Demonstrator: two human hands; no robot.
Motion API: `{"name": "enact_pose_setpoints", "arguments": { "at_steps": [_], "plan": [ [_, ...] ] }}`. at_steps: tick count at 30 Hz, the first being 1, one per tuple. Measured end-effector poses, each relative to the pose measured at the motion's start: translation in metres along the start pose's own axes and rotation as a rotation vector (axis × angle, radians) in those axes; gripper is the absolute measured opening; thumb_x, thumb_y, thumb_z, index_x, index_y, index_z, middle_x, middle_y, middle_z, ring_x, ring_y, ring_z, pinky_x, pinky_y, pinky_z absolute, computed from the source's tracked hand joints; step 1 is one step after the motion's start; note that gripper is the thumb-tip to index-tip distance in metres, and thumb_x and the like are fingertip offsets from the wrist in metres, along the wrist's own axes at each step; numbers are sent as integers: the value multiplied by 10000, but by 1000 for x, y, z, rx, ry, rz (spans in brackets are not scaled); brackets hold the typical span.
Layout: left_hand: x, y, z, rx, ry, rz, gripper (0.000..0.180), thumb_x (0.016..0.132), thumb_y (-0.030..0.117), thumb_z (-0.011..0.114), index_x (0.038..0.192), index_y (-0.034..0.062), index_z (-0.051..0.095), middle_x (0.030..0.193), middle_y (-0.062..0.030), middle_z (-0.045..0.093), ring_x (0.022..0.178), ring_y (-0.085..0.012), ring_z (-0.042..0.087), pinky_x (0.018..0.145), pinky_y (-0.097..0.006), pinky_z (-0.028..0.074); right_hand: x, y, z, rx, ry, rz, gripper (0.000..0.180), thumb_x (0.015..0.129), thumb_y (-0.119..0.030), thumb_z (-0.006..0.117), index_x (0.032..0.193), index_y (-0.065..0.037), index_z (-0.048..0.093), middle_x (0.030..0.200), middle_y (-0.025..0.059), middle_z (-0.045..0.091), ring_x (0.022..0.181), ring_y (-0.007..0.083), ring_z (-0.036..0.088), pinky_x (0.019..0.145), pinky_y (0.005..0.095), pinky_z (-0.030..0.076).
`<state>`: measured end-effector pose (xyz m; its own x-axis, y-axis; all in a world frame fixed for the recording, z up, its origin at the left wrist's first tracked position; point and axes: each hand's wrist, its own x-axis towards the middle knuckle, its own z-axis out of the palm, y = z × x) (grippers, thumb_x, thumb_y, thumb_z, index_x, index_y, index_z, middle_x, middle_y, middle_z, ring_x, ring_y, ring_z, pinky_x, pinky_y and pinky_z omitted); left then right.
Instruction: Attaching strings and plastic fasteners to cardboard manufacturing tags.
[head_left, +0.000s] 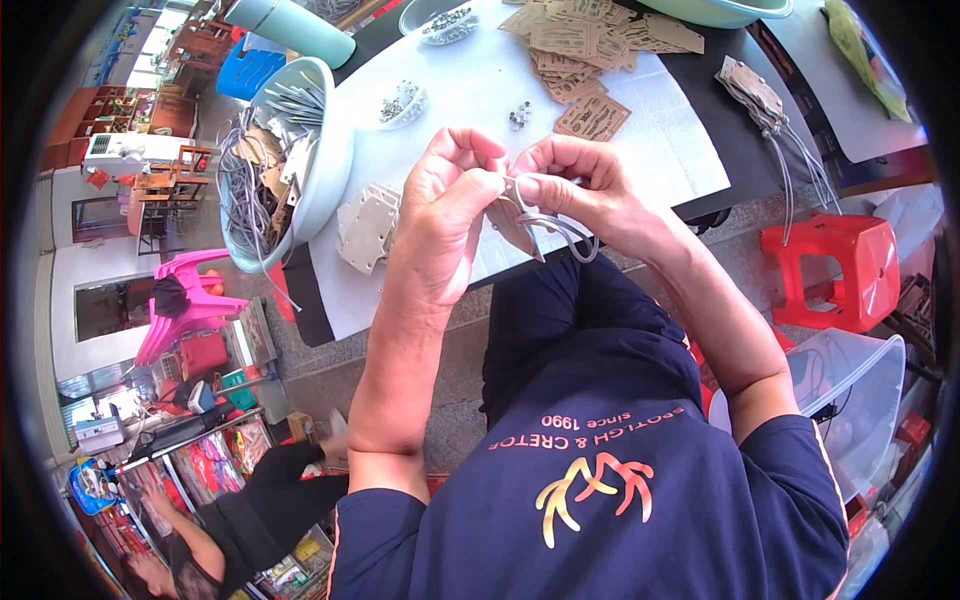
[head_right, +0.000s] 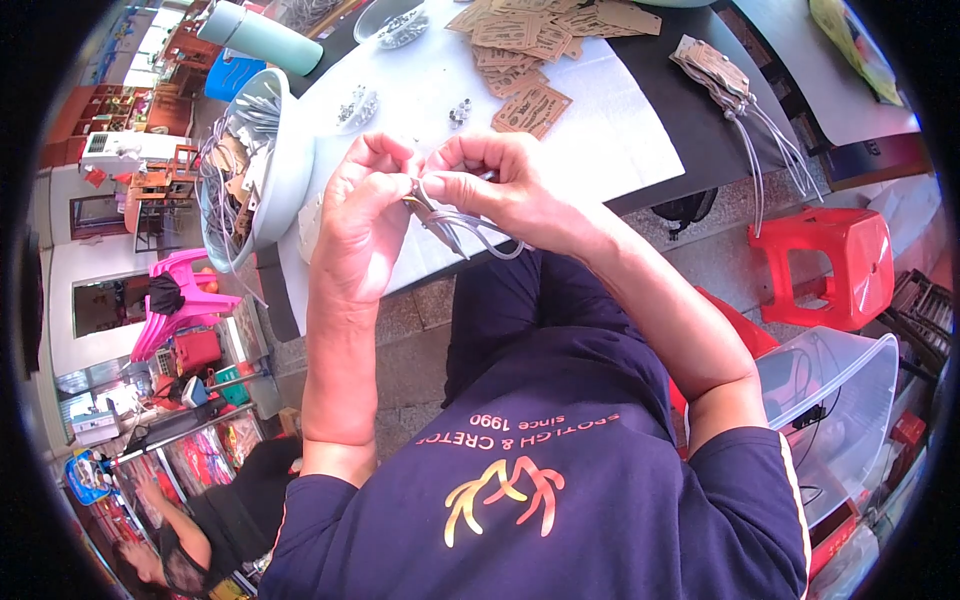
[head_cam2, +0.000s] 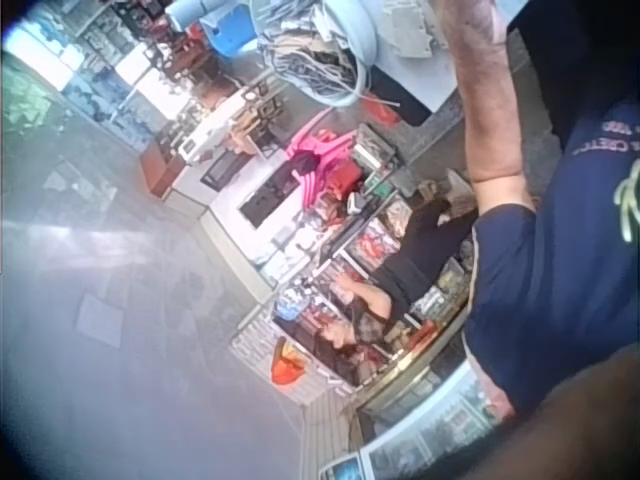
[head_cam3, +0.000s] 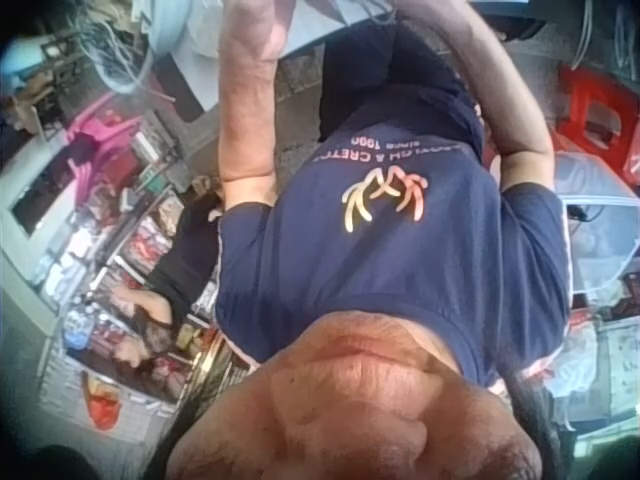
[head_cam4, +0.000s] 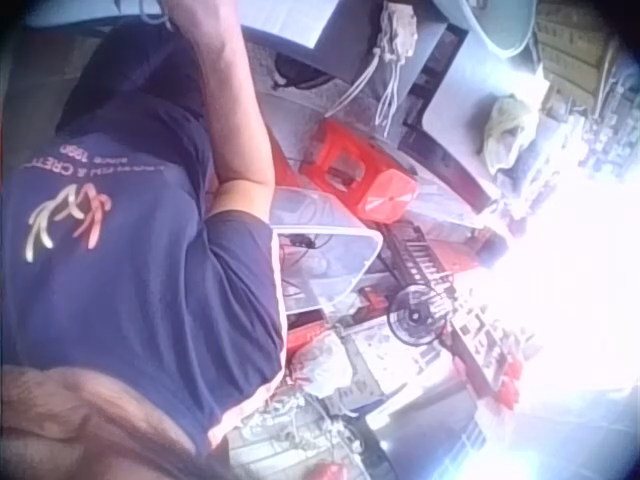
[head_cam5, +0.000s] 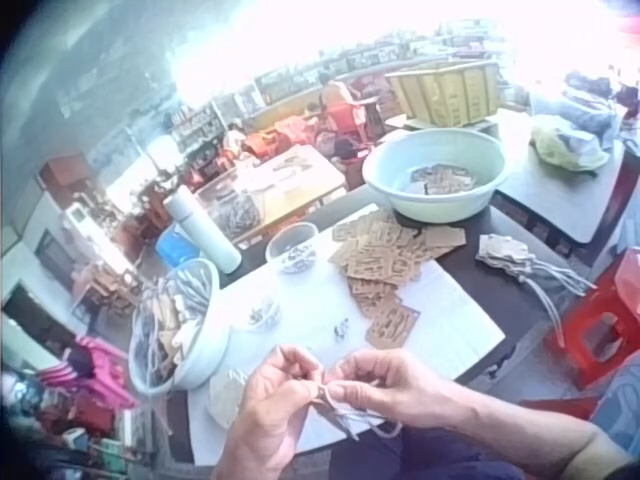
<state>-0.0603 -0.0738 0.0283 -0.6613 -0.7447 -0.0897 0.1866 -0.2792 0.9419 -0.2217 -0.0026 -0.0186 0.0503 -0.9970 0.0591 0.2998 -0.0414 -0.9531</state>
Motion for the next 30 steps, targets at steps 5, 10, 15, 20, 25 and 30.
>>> {"name": "enact_pose_setpoints", "arguments": {
  "at_steps": [5,10,15,20,25,30],
  "plan": [
    [0,0,2,-15,-7,14,218,816,3,581,1016,41,499,926,-23,534,861,-89,525,813,-261,427,-2,-4,0,-4,-28,-22,233,926,-225,643,1019,-13,622,896,4,637,823,48,570,747,210,471],
    [0,2,6,-15,0,26,198,834,-5,571,1007,48,490,912,-30,540,834,-88,541,777,-266,454,-5,-8,0,109,-15,-22,224,919,-210,652,1012,-7,633,882,10,637,793,56,578,725,220,488],
    [0,-2,5,43,7,53,128,843,-2,566,932,54,493,879,-28,547,815,-72,535,761,-254,454,-5,-10,1,1,40,19,193,896,-183,675,977,-9,650,848,4,636,767,41,564,692,200,468],
    [4,-3,1,133,-8,19,114,833,15,578,924,53,518,889,-22,546,813,-69,520,765,-236,432,-4,-6,4,-75,142,50,146,880,-154,670,932,-19,656,827,-4,629,756,33,548,681,189,442],
    [13,20,-5,532,-105,-34,91,805,41,600,885,44,556,888,-28,553,859,-108,533,799,-258,430,0,2,3,90,196,39,143,871,-164,667,893,-24,649,811,-10,622,751,39,539,685,205,437],
    [20,47,2,1274,-321,309,106,783,75,628,865,36,575,1110,-124,602,1069,-240,559,901,-354,435,3,8,7,45,239,-37,190,858,-196,680,886,-10,657,744,-15,605,671,32,514,582,204,408]
  ]
}}
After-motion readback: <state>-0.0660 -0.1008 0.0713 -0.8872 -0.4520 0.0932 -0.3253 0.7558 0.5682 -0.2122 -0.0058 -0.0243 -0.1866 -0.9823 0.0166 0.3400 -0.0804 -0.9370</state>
